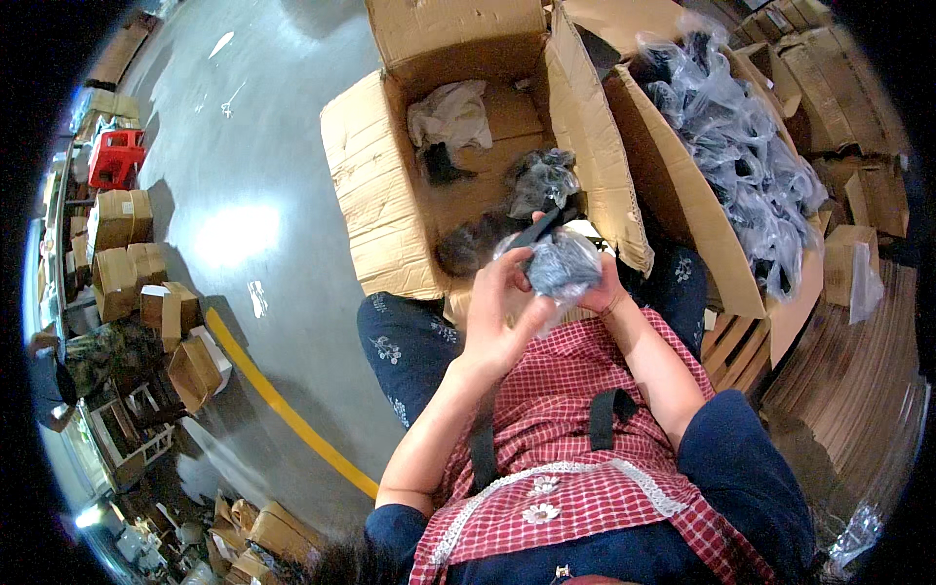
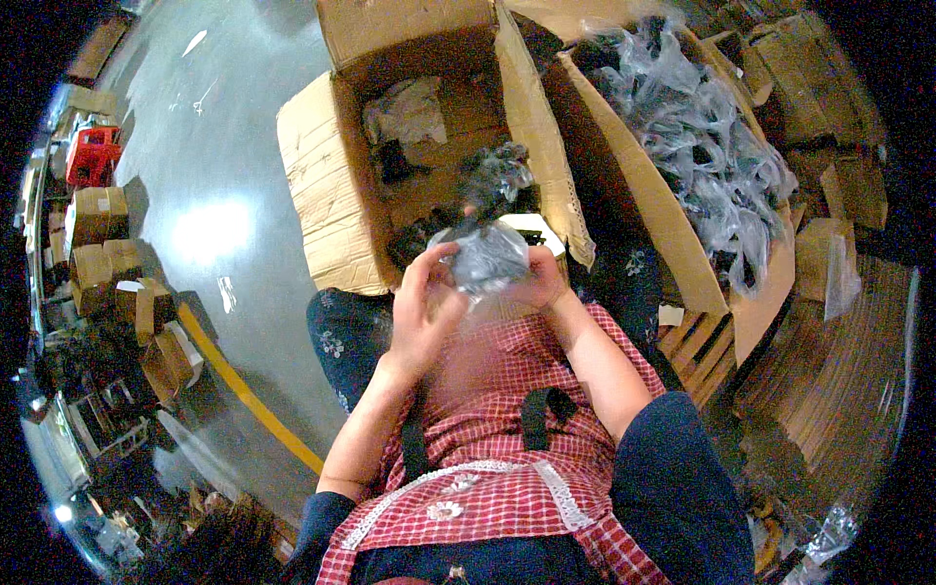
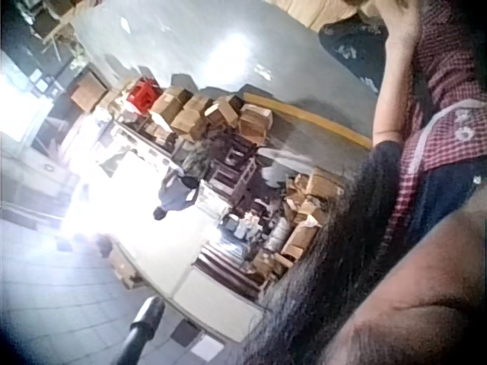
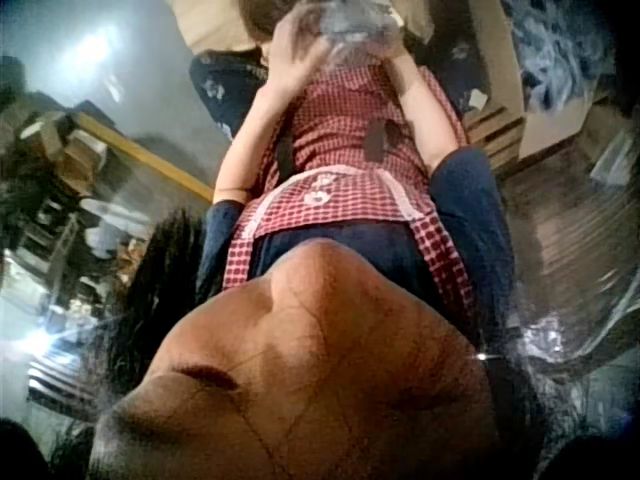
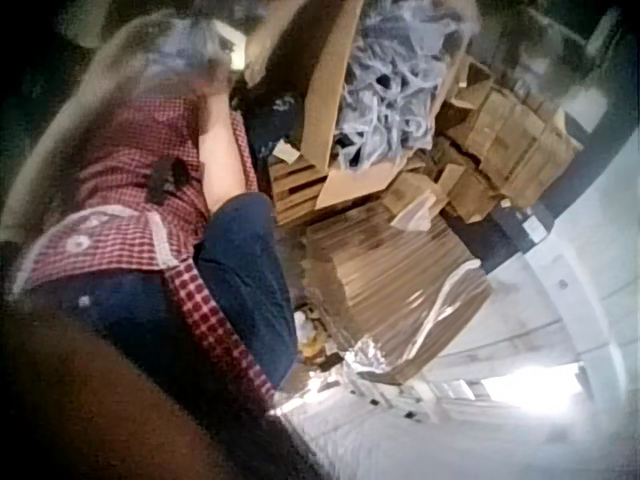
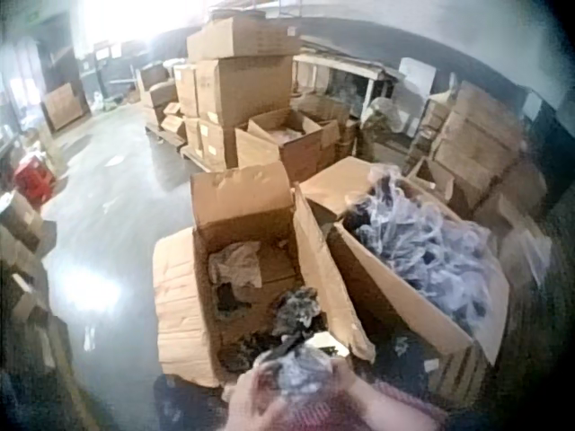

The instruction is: The person takes black plastic components from one box, places them into small plastic bags, and then puts the bagged items into another box.

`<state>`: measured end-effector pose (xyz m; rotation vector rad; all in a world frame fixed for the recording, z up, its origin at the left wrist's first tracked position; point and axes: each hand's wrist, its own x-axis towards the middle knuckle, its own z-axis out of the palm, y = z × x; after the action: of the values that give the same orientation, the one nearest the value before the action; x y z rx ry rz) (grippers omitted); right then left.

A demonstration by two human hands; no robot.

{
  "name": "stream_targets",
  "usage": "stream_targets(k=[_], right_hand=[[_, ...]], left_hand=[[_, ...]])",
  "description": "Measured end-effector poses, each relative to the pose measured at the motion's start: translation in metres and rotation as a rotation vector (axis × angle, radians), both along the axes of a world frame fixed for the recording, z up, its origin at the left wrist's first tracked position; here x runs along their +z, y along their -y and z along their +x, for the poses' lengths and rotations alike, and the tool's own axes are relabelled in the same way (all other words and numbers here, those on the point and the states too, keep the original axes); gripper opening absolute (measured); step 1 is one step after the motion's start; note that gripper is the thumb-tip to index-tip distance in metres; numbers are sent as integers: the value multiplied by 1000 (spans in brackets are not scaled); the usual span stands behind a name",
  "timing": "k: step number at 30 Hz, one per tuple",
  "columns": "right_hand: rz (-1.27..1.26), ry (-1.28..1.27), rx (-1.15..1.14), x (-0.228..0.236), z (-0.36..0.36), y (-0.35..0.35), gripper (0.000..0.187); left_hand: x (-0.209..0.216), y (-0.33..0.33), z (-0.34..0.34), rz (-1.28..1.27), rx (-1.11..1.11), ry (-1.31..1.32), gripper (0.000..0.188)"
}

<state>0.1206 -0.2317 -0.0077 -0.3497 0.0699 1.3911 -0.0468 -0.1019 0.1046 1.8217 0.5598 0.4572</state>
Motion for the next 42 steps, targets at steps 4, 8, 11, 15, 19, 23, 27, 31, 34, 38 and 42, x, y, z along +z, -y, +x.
stream_targets(k=[4, 8, 11, 15, 19, 23, 27, 31, 34, 38, 42], right_hand=[[-148, 25, -5, 7, 4, 3, 89], [-82, 35, 51, 5, 10, 3, 95], [64, 33, 38, 10, 2, 1, 86], [-44, 96, -21, 19, 0, -5, 80], [-185, 240, -106, 21, 3, -1, 53], [-199, -239, 56, 21, 1, -5, 84], [-69, -172, -30, -32, 8, 3, 82], [98, -288, -17, -31, 16, 3, 72], [196, 14, -93, 16, 14, -22, 70], [9, 13, -129, 3, 21, -21, 55], [-179, 96, -162, 14, 16, -19, 48]], left_hand=[[2, 7, 5, 220, 30, -130, 49], [20, -2, 0, -130, -2, 33, 13], [16, -8, 6, -865, -49, 137, 12], [32, -22, 32, -1380, -132, 464, 29], [16, -28, 31, -1636, -152, 459, 40], [2, -38, 43, -1380, 53, 298, 39], [57, -27, 27, -564, 14, 255, 32], [44, -51, 21, -631, 295, 662, 24], [-7, -89, 48, -308, 398, 236, 43], [-100, -87, 28, 396, 164, -323, 102], [-88, -49, 37, 34, -136, -194, 105]])
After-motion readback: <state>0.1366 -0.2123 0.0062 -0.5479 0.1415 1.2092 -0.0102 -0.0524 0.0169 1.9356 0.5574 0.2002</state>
